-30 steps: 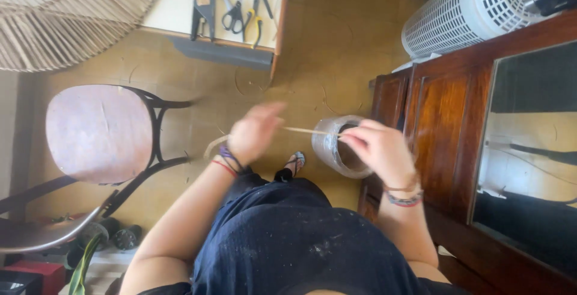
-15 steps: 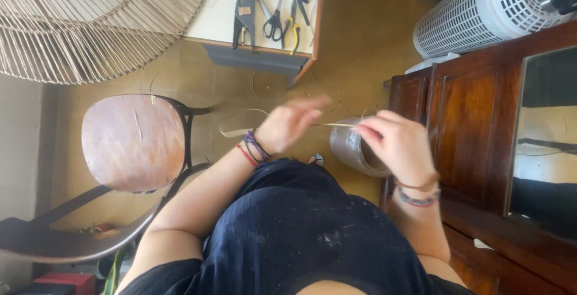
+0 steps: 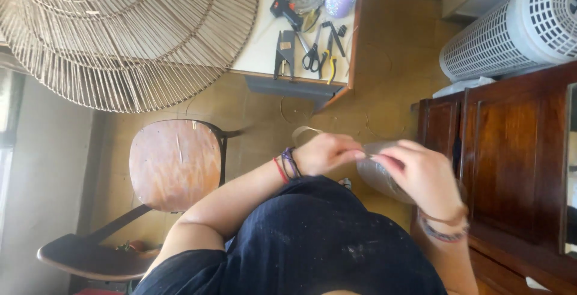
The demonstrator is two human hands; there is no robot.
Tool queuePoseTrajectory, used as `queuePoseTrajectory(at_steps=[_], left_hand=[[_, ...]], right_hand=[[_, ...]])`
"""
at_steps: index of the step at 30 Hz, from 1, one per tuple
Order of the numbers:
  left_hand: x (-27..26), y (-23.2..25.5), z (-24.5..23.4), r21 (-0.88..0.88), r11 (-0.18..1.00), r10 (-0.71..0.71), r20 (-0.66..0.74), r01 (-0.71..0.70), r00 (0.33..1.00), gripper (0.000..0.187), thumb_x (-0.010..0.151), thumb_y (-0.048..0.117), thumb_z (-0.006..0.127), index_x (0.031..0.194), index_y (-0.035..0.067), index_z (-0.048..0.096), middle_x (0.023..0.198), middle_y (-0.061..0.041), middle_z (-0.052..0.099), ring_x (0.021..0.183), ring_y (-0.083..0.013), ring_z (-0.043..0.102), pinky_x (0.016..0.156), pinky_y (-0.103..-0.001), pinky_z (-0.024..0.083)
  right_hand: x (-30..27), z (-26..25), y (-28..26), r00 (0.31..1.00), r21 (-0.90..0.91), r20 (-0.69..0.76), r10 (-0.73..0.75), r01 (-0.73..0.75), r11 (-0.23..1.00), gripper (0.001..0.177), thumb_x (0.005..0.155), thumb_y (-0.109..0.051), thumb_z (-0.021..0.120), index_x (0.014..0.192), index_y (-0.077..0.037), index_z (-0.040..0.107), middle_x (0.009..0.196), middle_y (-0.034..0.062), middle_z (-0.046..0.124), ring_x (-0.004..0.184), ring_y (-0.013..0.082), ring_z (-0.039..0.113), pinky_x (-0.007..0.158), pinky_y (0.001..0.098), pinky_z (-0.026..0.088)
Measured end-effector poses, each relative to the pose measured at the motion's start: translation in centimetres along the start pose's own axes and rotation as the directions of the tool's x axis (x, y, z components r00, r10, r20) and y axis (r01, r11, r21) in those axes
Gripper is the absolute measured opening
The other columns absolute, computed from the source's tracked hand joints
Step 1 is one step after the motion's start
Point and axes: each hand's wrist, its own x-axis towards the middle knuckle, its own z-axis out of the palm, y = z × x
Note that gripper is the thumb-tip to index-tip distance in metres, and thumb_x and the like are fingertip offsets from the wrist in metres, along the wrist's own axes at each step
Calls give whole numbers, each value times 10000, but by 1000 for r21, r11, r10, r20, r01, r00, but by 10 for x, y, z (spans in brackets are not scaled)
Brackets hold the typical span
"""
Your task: The person is repairing a joint on a wicker lamp shade by cutting a reinforcement piece and applying hot glue.
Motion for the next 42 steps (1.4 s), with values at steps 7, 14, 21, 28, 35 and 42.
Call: queuePoseTrajectory(at_steps=[7, 14, 21, 28, 35, 42], left_hand=[[-33, -129, -34, 701, 378, -769, -126, 605, 627, 446, 1081, 423, 374, 1257, 164, 693, 1130, -150, 615, 1053, -434, 660, 856, -679, 554], [-10, -75, -11, 377, 926, 81, -147, -20, 986, 366, 894, 354, 521, 1188, 236, 704, 1119, -38, 721, 952, -236, 694, 719, -370, 528], [-24, -106, -29, 550, 688, -386, -276, 474, 880, 503, 1029, 381, 424, 1448, 112, 495, 1440, -143, 544, 1340, -296, 512, 887, -491, 551], [-16, -83, -7, 12, 994, -104, -267, 111, 958, 205, 963, 404, 685, 1017, 228, 774, 994, -32, 784, 917, -300, 750, 784, -447, 623], [-18, -111, -20, 735, 520, -282, -333, 435, 900, 250, 1028, 435, 535, 1018, 285, 735, 916, 3, 650, 815, -217, 713, 652, -351, 593], [-17, -123, -11, 296, 896, -249, -282, 331, 927, 219, 1001, 446, 627, 1005, 266, 753, 895, -11, 718, 867, -271, 722, 739, -409, 603]], right_hand=[[-34, -34, 25, 958, -76, -206, 198, -217, 973, 147, 976, -214, 782, 1013, -77, 823, 809, 26, 727, 595, 106, 590, 593, 254, 493], [-10, -17, 8, 990, -45, -126, 70, -76, 996, 128, 934, -249, 764, 972, -131, 798, 862, 4, 746, 665, 124, 667, 594, 265, 523], [-31, -31, 12, 969, -85, -196, 150, -169, 982, 135, 961, -224, 782, 966, -91, 811, 806, 11, 726, 618, 101, 604, 594, 257, 481], [-27, -21, 14, 965, 2, -183, 190, -193, 981, 105, 931, -279, 778, 877, -191, 762, 760, 24, 688, 766, 280, 704, 642, 373, 560], [-35, -4, 25, 940, -63, -199, 277, -294, 954, 162, 982, -348, 779, 872, -229, 768, 679, -34, 631, 676, 212, 662, 632, 298, 521], [-35, -6, 25, 945, 37, -181, 271, -269, 962, 166, 993, -313, 754, 883, -188, 755, 692, -3, 625, 682, 237, 665, 615, 322, 525]])
